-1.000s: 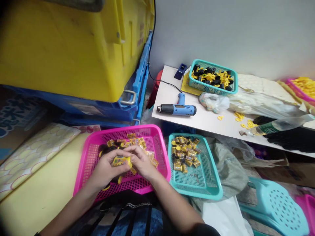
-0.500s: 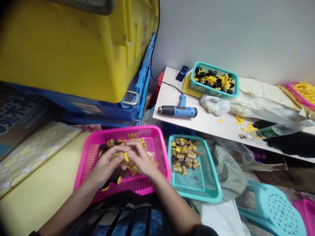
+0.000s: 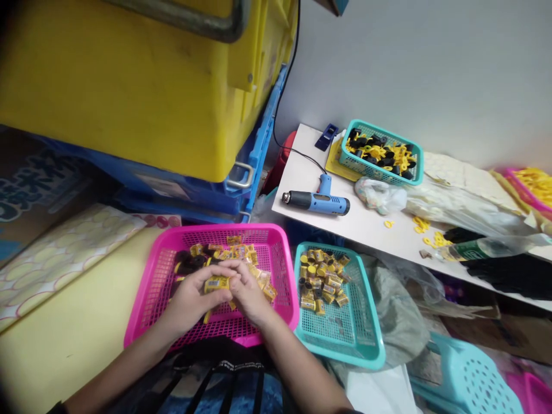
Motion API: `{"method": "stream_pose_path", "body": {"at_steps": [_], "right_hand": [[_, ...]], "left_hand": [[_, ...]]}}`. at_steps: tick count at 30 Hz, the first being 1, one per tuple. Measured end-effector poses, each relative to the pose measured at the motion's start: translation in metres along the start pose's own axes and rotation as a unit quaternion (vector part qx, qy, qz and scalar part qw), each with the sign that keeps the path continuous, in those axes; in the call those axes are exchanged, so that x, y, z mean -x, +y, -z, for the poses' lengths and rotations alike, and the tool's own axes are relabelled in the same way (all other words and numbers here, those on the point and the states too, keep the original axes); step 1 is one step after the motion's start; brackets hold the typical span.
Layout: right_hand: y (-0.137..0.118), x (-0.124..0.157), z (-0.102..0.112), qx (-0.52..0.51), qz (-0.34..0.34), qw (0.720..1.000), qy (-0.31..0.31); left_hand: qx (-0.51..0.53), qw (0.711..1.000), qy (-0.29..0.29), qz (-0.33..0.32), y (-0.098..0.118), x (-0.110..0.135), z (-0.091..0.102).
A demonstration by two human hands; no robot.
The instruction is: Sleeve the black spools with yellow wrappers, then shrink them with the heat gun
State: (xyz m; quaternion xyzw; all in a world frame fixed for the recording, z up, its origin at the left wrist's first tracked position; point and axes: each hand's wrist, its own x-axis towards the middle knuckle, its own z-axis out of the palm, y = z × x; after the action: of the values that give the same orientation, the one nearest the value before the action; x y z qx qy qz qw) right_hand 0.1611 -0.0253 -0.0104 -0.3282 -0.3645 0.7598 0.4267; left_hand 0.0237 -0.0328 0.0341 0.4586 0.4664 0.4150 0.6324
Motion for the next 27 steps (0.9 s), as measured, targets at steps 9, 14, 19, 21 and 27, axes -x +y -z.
{"method": "stream_pose_path", "body": {"at_steps": [9, 14, 19, 21, 27], "right_hand": [[-0.019, 0.007, 0.0, 0.171, 0.113, 0.978, -0.023], [-0.033, 0.016, -0.004, 0.405, 0.262, 0.875, 0.046], [-0.078, 0.063, 0.039, 0.582, 0.3, 0.712, 0.254], [-0.095, 0.082, 0.065, 0.684, 0.207, 0.613, 0.336], [-0.074, 0.06, 0.056, 0.714, 0.039, 0.67, 0.199]], "left_hand": [[0.246, 0.967, -0.059, 0.03, -0.008, 0.001, 0.003], [0.218, 0.972, -0.083, 0.026, -0.006, 0.0, -0.003], [-0.021, 0.995, -0.09, -0.037, -0.006, -0.009, 0.01], [-0.146, 0.987, -0.026, -0.062, -0.01, -0.016, 0.023], [-0.379, 0.924, -0.042, 0.031, -0.028, -0.022, 0.048]]}}
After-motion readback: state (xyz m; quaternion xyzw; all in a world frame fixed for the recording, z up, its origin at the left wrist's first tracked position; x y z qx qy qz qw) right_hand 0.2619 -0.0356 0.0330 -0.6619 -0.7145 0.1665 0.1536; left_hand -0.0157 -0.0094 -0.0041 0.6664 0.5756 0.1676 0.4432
